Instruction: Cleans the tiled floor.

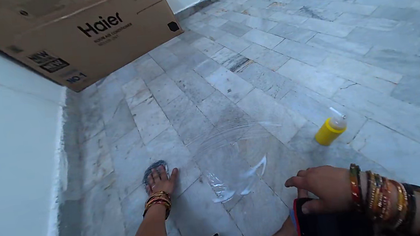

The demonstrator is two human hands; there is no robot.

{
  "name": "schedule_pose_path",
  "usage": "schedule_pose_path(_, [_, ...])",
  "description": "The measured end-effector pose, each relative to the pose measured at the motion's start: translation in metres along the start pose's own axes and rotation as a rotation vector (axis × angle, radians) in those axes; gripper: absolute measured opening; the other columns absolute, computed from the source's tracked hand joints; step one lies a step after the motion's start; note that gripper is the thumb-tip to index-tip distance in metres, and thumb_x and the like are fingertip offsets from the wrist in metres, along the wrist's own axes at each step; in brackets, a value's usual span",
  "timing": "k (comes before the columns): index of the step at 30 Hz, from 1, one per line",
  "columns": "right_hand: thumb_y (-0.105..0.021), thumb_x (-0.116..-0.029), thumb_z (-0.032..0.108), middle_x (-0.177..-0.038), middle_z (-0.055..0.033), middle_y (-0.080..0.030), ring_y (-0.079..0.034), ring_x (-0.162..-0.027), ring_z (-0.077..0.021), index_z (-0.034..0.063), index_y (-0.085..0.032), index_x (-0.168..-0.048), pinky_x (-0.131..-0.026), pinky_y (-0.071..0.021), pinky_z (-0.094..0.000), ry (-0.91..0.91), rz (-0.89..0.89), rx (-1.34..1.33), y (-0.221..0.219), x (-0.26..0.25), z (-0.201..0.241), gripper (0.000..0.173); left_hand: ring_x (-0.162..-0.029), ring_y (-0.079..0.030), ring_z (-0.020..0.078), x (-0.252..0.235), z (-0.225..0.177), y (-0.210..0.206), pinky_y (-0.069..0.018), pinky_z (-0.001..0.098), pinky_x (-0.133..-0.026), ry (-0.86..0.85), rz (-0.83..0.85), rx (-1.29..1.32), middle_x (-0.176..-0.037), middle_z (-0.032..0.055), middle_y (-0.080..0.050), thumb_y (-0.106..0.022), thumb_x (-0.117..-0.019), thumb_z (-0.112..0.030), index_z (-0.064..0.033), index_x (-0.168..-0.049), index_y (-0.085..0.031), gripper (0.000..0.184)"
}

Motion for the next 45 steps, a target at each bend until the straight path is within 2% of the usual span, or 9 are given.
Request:
schedule_pose_path(5, [-0.059,-0.1051,0.041,-0.142,-0.0248,-0.056,-0.057,-0.127,-0.0447,0.0125,-0.041,-0.158,-0.102,-0.0462,-0.0618,0.046,0.021,0.01,0.001,0.0,0.011,0.063,-0.158,-0.003,0.0495,-0.004,-0.063,-0.007,-0.008,0.0655,-0.125,0.059,-0.046,0.021,-0.17,0.0302,-0.002,-0.039,-0.1031,-0.067,-0.0009,-0.164,-0.014,0.093])
schedule_pose_path(14, [-0.06,-0.105,0.042,-0.143,-0.0243,-0.056,-0.056,-0.128,-0.0448,0.013,-0.042,-0.157,-0.102,-0.0466,-0.0614,0.076,0.029,0.002,0.0,0.004,0.011,0.062,-0.159,-0.002,0.0468,0.105,-0.389,-0.077,-0.003,0.0668,-0.125,-0.792,0.083,-0.018,-0.171,0.0258,-0.007,-0.042,-0.0995,-0.071,-0.0083,-0.165,-0.02,0.093])
schedule_pose_path(19, [-0.059,-0.1049,0.043,-0.142,-0.0238,-0.057,-0.057,-0.128,-0.0441,0.0124,-0.042,-0.157,-0.103,-0.0474,-0.0594,0.065,0.023,-0.003,-0.002,0.003,0.001,0.062,-0.161,0.003,0.0337,0.16,-0.481,-0.102,0.0013,0.0611,-0.127,-1.017,0.261,-0.084,-0.175,0.0097,0.0,-0.034,-0.1001,-0.074,-0.019,-0.167,-0.017,0.088])
schedule_pose_path(25, [-0.06,-0.1047,0.043,-0.141,-0.0239,-0.057,-0.057,-0.128,-0.0444,0.0133,-0.043,-0.156,-0.103,-0.0473,-0.0597,0.04,0.037,-0.029,-0.002,0.003,-0.008,0.062,-0.161,-0.005,0.0355,0.049,-0.432,-0.065,-0.0027,0.0634,-0.126,-0.846,0.104,0.025,-0.174,0.0107,-0.012,-0.034,-0.1052,-0.064,-0.0236,-0.165,-0.026,0.073])
schedule_pose_path(30, [-0.06,-0.1045,0.042,-0.14,-0.0238,-0.058,-0.058,-0.127,-0.0443,0.0137,-0.043,-0.157,-0.102,-0.0476,-0.0595,0.039,0.044,-0.034,0.001,-0.002,-0.005,0.062,-0.159,-0.005,0.044,-0.053,-0.28,-0.012,-0.0067,0.0689,-0.123,-0.487,-0.001,0.007,-0.173,0.0195,-0.008,-0.033,-0.1068,-0.062,-0.0184,-0.166,-0.021,0.075])
schedule_pose_path(33, [-0.06,-0.1048,0.042,-0.14,-0.0235,-0.058,-0.058,-0.127,-0.0444,0.0136,-0.043,-0.156,-0.102,-0.0477,-0.0595,0.045,0.046,-0.029,0.001,-0.003,-0.003,0.061,-0.158,-0.006,0.048,-0.073,-0.189,0.006,-0.0095,0.0696,-0.123,-0.328,-0.037,-0.005,-0.172,0.0242,-0.007,-0.033,-0.1074,-0.061,-0.0122,-0.166,-0.019,0.077])
schedule_pose_path(36, [-0.059,-0.1047,0.043,-0.14,-0.0233,-0.058,-0.058,-0.127,-0.0439,0.0127,-0.043,-0.156,-0.102,-0.0475,-0.0596,0.04,0.054,-0.021,0.0,-0.006,-0.003,0.062,-0.159,-0.003,0.0459,-0.072,-0.143,0.008,-0.0067,0.0664,-0.125,-0.207,-0.03,-0.005,-0.172,0.0233,-0.004,-0.033,-0.106,-0.064,-0.0097,-0.166,-0.015,0.083])
schedule_pose_path(40, [-0.059,-0.1049,0.043,-0.141,-0.0249,-0.057,-0.058,-0.127,-0.0448,0.0115,-0.042,-0.157,-0.103,-0.0462,-0.0611,0.037,0.059,-0.021,0.001,-0.009,-0.003,0.063,-0.158,-0.002,0.0488,-0.044,-0.169,-0.007,-0.0052,0.0679,-0.124,-0.199,-0.056,0.021,-0.171,0.0265,-0.004,-0.036,-0.1038,-0.067,-0.0058,-0.165,-0.016,0.089])
schedule_pose_path(45, [-0.06,-0.105,0.041,-0.142,-0.0256,-0.057,-0.057,-0.129,-0.0445,0.0094,-0.04,-0.158,-0.106,-0.0438,-0.0629,-0.01,0.049,-0.049,0.001,-0.009,-0.007,0.064,-0.158,-0.001,0.0476,0.038,-0.299,-0.044,-0.0037,0.0682,-0.124,-0.537,0.063,0.021,-0.172,0.0241,-0.007,-0.039,-0.1031,-0.066,-0.0096,-0.165,-0.021,0.086])
Point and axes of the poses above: each hand's wrist, its own x-axis away from the middle knuckle, its own y-axis out of the back of the hand, z = x × y, the point moved 8 cm from there along -x, towards the middle knuckle
